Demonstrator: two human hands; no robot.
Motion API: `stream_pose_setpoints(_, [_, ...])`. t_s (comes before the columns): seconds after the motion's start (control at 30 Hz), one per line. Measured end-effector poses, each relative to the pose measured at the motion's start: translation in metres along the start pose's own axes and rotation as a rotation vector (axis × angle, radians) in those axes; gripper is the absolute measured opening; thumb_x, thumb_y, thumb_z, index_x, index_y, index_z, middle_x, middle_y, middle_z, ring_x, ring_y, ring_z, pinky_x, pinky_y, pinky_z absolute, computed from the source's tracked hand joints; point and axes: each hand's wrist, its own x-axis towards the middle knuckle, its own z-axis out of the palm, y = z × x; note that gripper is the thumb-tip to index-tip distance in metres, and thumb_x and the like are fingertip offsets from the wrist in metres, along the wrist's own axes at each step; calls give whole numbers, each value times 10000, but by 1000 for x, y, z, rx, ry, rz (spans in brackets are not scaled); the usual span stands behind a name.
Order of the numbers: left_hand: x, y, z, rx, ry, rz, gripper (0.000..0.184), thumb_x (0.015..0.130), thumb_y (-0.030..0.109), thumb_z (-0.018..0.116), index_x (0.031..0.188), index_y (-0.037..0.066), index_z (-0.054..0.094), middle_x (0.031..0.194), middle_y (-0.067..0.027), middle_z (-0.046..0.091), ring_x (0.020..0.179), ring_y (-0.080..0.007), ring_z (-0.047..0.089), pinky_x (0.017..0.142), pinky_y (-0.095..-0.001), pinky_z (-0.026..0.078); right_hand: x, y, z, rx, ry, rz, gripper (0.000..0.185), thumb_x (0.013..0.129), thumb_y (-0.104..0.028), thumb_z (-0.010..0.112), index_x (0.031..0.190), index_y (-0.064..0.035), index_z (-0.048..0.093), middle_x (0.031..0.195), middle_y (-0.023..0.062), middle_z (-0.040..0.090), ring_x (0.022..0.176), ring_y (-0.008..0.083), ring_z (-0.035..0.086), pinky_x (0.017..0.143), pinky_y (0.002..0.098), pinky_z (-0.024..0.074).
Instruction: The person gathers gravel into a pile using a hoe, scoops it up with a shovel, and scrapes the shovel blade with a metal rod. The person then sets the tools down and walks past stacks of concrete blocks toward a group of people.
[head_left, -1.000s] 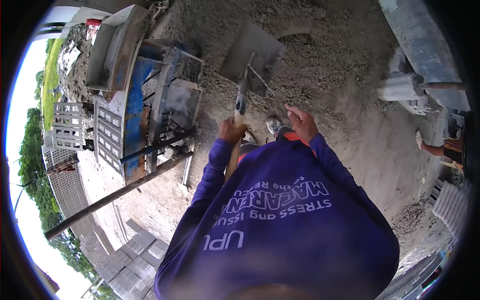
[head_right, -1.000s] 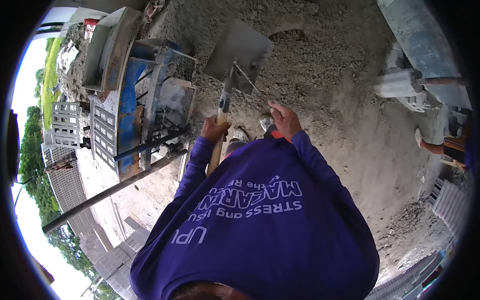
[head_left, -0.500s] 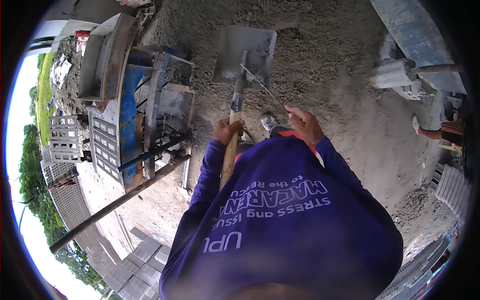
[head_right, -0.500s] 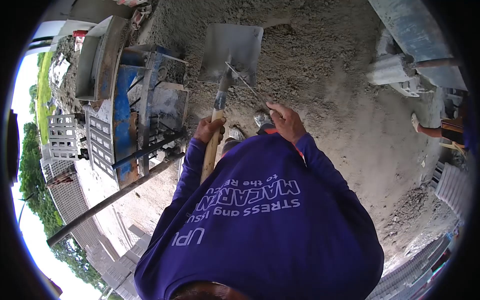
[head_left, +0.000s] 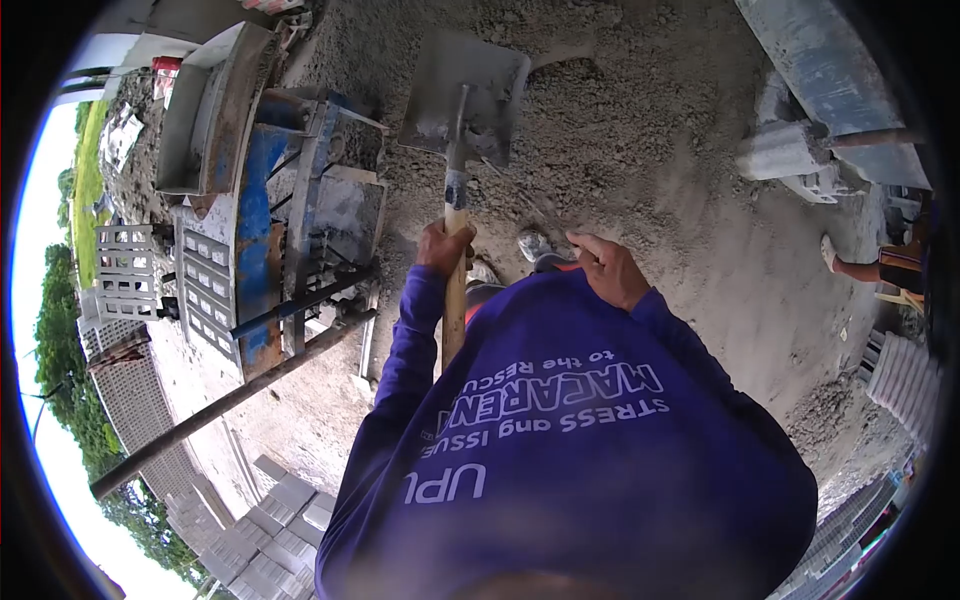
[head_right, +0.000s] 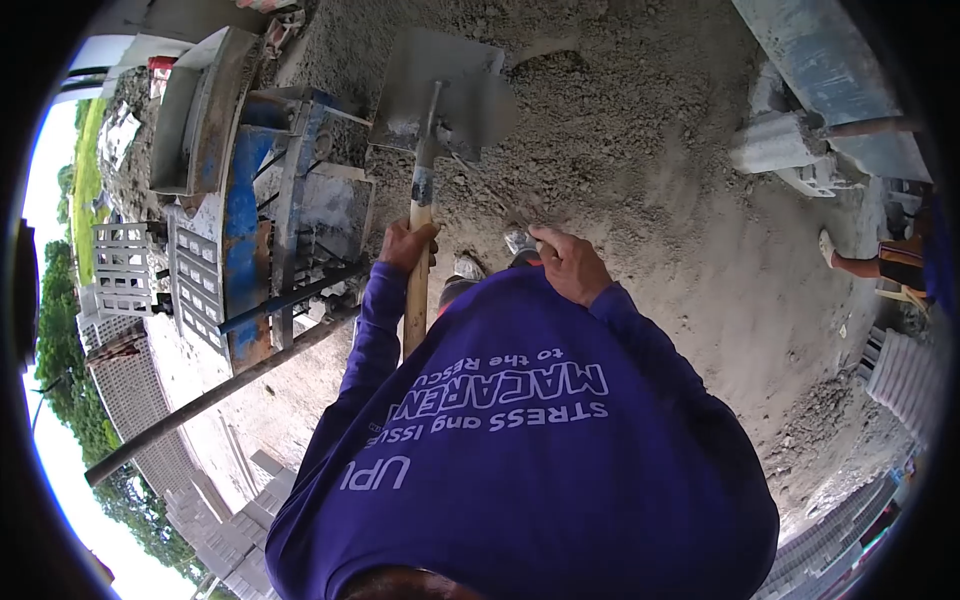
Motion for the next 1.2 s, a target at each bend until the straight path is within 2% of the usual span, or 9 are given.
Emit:
stream_pose_setpoints(0.1, [-1,3,2,3,9,26,275,724,198,635,831,-46,569,605,-97,589,500,-179,584,466,-308,472,21,-5,24,-146,-1,84,333,903,-136,441,1209,-21,504,906,173,640,775,212,626,673,351,477])
stream_pose_setpoints(0.33, [12,-21,3,126,104,103,288,685,230,632,750,-48,594,593,-125,609,523,-211,606,527,-346,494,21,-32,44,26,-102,144,310,858,-133,465,1141,-14,510,716,216,594,617,327,590,575,403,460])
stream_pose_setpoints(0.6, [11,-28,3,183,131,116,316,676,240,620,768,-61,586,606,-148,617,543,-237,624,548,-349,503,15,-50,55,227,-155,144,351,913,-177,414,1221,-8,408,532,60,469,340,126,405,357,304,361])
stream_pose_setpoints(0.73, [-4,-19,7,142,110,71,321,681,251,627,760,-58,588,595,-144,615,533,-228,625,545,-351,502,79,-28,70,239,28,161,344,903,-186,435,1202,-17,423,587,75,507,370,143,451,374,302,379])
stream_pose_setpoints(0.8, [0,-22,3,187,129,80,323,684,255,630,760,-57,591,589,-141,615,536,-229,628,548,-353,503,37,-31,72,186,-87,93,376,866,-191,424,1181,14,430,738,193,603,396,218,536,416,338,451])
stream_pose_setpoints(0.87, [8,-28,4,204,154,85,325,686,259,632,762,-55,595,580,-138,613,536,-235,631,552,-354,505,1,-61,51,164,-247,210,376,864,-197,435,1177,11,441,751,197,607,397,224,538,433,343,458])
stream_pose_setpoints(1.03, [25,-55,11,323,207,57,387,666,301,637,844,-40,596,719,-211,631,699,-345,638,670,-408,502,84,9,78,266,31,242,347,892,-139,435,1206,8,410,552,56,477,348,110,406,323,284,320])
stream_pose_setpoints(1.13, [30,-58,11,390,208,51,443,655,309,634,918,-43,579,808,-247,625,789,-390,618,725,-436,485,44,-21,79,298,-93,219,333,855,-174,447,1126,18,479,731,174,595,466,218,555,446,337,441])
stream_pose_setpoints(1.2, [22,-54,19,413,216,41,465,653,304,631,950,-48,567,827,-256,620,804,-401,612,734,-442,481,19,-50,65,413,-240,366,347,864,-161,436,1169,4,446,656,111,547,391,172,474,369,319,387])
